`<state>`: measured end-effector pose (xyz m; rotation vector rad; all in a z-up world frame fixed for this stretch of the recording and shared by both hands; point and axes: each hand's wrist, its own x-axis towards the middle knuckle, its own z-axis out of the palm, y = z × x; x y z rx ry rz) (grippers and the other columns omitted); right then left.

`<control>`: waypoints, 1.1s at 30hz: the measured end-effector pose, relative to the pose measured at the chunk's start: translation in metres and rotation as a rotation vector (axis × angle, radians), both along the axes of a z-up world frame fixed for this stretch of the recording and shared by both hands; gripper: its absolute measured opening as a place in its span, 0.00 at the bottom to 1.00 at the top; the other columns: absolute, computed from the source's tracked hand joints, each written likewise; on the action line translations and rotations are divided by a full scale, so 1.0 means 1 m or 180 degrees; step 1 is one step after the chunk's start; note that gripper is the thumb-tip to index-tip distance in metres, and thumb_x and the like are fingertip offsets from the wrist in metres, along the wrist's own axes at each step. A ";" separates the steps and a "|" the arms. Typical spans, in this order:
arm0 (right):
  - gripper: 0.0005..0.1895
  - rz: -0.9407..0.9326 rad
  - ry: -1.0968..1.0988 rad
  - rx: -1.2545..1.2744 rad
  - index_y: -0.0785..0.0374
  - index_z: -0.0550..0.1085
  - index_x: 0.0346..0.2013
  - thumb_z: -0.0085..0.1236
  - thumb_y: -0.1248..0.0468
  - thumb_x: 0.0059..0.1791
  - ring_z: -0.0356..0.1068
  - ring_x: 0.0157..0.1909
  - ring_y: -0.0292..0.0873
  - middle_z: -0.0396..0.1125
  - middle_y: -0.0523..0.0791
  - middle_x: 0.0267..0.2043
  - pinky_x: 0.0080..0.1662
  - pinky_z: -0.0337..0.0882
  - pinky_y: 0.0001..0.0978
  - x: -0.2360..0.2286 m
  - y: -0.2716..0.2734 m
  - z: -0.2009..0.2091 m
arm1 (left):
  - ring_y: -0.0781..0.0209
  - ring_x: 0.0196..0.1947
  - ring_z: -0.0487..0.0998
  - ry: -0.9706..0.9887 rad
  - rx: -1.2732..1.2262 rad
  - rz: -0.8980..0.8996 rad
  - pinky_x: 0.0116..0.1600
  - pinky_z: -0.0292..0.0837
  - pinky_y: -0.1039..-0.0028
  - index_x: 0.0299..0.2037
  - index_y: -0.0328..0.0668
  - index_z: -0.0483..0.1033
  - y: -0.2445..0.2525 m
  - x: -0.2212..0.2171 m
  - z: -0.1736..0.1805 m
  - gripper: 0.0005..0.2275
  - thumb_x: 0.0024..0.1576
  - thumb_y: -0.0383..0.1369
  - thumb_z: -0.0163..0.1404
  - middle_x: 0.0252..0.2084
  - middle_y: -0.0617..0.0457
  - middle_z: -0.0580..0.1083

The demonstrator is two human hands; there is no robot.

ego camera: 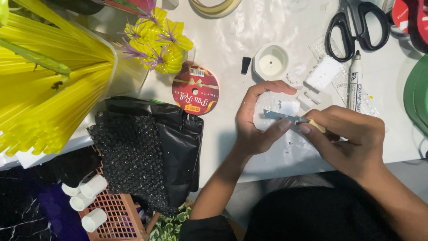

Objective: The person marks a foam block and uses a utility knife to carve it into a specific shape for a handicraft project.

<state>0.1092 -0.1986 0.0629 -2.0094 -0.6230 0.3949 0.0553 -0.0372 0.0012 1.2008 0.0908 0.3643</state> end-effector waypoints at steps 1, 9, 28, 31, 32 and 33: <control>0.06 -0.0001 0.0003 0.0000 0.66 0.75 0.30 0.58 0.70 0.53 0.50 0.23 0.36 0.59 0.43 0.23 0.29 0.50 0.26 0.000 0.000 -0.001 | 0.56 0.60 0.74 0.0003 0.0000 -0.0001 0.73 0.68 0.62 0.56 0.43 0.66 0.000 0.000 -0.001 0.18 0.63 0.44 0.54 0.53 0.49 0.74; 0.07 0.0035 -0.0481 0.0039 0.66 0.75 0.30 0.58 0.70 0.53 0.48 0.21 0.37 0.58 0.43 0.21 0.28 0.51 0.27 -0.004 0.000 -0.013 | 0.56 0.53 0.75 -0.0098 -0.0105 0.0027 0.66 0.71 0.63 0.53 0.43 0.68 -0.001 0.000 -0.009 0.14 0.62 0.38 0.54 0.48 0.47 0.74; 0.10 -0.0013 -0.0761 -0.0098 0.67 0.73 0.30 0.58 0.67 0.55 0.46 0.20 0.38 0.52 0.43 0.19 0.27 0.48 0.28 -0.011 0.004 -0.023 | 0.52 0.48 0.78 0.0272 -0.0881 0.0466 0.61 0.73 0.61 0.52 0.33 0.70 -0.009 0.000 -0.026 0.32 0.63 0.61 0.37 0.43 0.39 0.77; 0.06 -0.0048 -0.0819 -0.0196 0.65 0.75 0.34 0.61 0.68 0.55 0.47 0.20 0.39 0.54 0.43 0.20 0.28 0.50 0.30 -0.014 0.003 -0.026 | 0.50 0.48 0.77 0.0181 -0.0881 0.0575 0.58 0.72 0.63 0.54 0.33 0.67 -0.009 0.000 -0.023 0.24 0.66 0.52 0.40 0.42 0.38 0.77; 0.07 -0.0045 -0.0917 -0.0114 0.67 0.74 0.33 0.60 0.68 0.55 0.47 0.21 0.40 0.53 0.44 0.20 0.28 0.50 0.30 -0.013 0.004 -0.026 | 0.48 0.52 0.77 0.0254 -0.1015 0.0467 0.62 0.72 0.61 0.53 0.33 0.70 -0.008 -0.001 -0.019 0.22 0.65 0.49 0.43 0.47 0.36 0.77; 0.08 -0.0042 -0.1015 -0.0031 0.69 0.74 0.33 0.60 0.69 0.55 0.46 0.21 0.41 0.53 0.45 0.21 0.28 0.49 0.31 -0.013 0.006 -0.026 | 0.46 0.57 0.77 0.0327 -0.1149 0.0358 0.65 0.72 0.59 0.52 0.33 0.72 -0.006 -0.002 -0.015 0.20 0.64 0.45 0.46 0.51 0.35 0.77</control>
